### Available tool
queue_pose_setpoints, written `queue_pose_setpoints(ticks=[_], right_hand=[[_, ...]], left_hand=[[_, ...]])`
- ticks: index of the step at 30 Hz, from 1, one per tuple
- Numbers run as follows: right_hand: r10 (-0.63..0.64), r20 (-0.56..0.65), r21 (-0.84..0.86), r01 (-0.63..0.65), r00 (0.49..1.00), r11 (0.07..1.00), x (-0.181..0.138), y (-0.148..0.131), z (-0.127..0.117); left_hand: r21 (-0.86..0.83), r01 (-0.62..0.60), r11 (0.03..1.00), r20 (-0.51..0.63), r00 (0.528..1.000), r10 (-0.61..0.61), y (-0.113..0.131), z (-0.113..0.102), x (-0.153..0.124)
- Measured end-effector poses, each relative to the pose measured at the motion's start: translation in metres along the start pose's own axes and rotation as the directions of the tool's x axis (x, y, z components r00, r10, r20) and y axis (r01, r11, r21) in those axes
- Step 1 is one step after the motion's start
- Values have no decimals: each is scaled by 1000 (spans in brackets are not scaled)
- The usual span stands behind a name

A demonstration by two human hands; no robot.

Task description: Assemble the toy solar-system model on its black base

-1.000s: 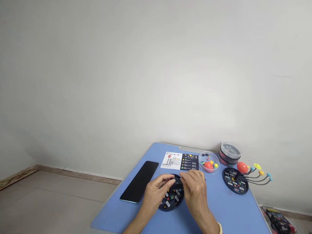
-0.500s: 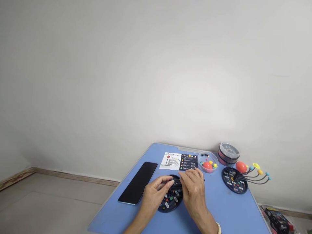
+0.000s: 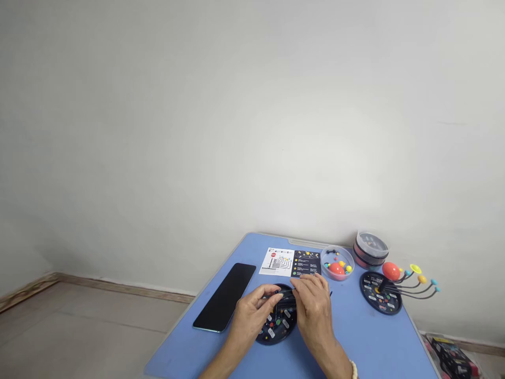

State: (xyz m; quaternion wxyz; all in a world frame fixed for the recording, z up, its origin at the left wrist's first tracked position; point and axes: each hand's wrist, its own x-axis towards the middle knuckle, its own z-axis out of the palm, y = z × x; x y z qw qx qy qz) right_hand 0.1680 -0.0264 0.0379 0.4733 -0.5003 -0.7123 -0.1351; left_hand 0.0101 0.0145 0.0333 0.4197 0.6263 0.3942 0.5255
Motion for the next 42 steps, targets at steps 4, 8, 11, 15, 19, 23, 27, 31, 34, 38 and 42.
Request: queue_pose_setpoints(ticks=[4, 8, 11, 15, 19, 23, 27, 31, 34, 38, 42], right_hand=[[-10, -8, 20, 10, 1000, 1000, 0, 0, 1], [-20, -16, 51, 21, 1000, 998, 2, -1, 1], [-20, -11, 76, 21, 1000, 997, 3, -2, 0], [-12, -3, 95, 12, 1000, 995, 5, -3, 0], [-22, 16, 94, 20, 1000, 995, 3, -2, 1], [-30, -34, 60, 32, 999, 998, 4, -2, -3], [-10, -135, 19, 12, 991, 1000, 15, 0, -26], [-9, -207, -44, -1, 978, 999, 37, 16, -66], [79, -179, -101, -98, 981, 990, 61, 45, -89], [342, 261, -346, -243, 903, 906, 90, 91, -88], [404, 505, -407, -202, 763, 891, 100, 123, -58]], left_hand=[[48, -16, 999, 10, 1000, 15, -3, -1, -1], [62, -9, 998, 27, 1000, 7, -5, -3, -2], [41, 8, 999, 21, 1000, -9, -6, -3, -2], [21, 27, 999, 13, 1000, -28, -6, -3, -3], [-12, 2, 1000, -5, 1000, -2, -10, -1, -3], [-48, 12, 999, 0, 1000, -12, -14, -1, -3], [-44, 150, 988, 55, 988, -148, -12, -2, -5], [-24, 168, 985, 49, 985, -167, -9, -5, -7], [-12, 183, 983, 40, 982, -182, -10, -6, -7], [-19, 225, 974, 105, 970, -221, -12, -5, -7], [-25, 215, 976, 86, 973, -212, -11, -8, -7]])
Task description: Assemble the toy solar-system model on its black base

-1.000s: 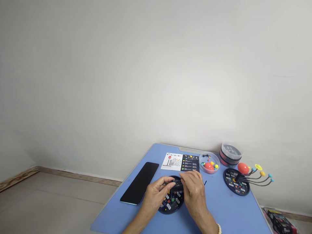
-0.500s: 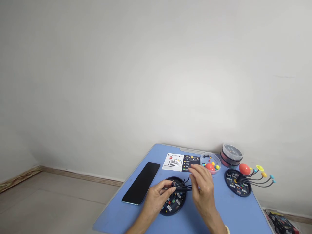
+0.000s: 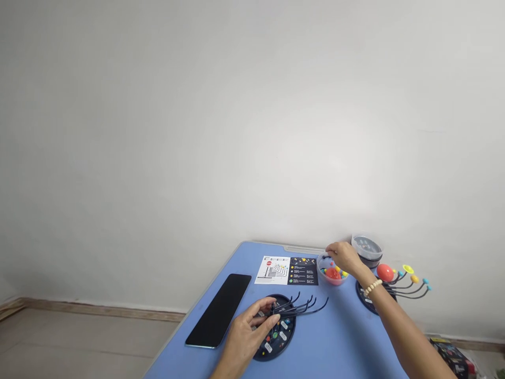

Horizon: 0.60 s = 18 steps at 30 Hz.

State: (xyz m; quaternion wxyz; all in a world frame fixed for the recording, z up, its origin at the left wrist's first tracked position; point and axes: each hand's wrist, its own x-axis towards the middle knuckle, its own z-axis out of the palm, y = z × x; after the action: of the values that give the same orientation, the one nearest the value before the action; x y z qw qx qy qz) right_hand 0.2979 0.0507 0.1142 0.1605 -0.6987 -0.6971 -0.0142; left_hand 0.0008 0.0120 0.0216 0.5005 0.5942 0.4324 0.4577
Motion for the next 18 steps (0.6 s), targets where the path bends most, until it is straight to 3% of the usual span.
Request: queue_pose_setpoints(ticks=[5, 10, 18], right_hand=[[41, 256, -76, -23, 966, 997, 15, 3, 28], [71, 433, -124, -19, 899, 992, 18, -2, 38], [167, 405, -237, -73, 899, 969, 27, -4, 57]], left_hand=[[57, -161, 985, -79, 983, 165, -6, -5, 1], [103, -159, 982, -112, 979, 170, -19, -5, 4], [126, -196, 972, -139, 967, 213, -22, -5, 6]])
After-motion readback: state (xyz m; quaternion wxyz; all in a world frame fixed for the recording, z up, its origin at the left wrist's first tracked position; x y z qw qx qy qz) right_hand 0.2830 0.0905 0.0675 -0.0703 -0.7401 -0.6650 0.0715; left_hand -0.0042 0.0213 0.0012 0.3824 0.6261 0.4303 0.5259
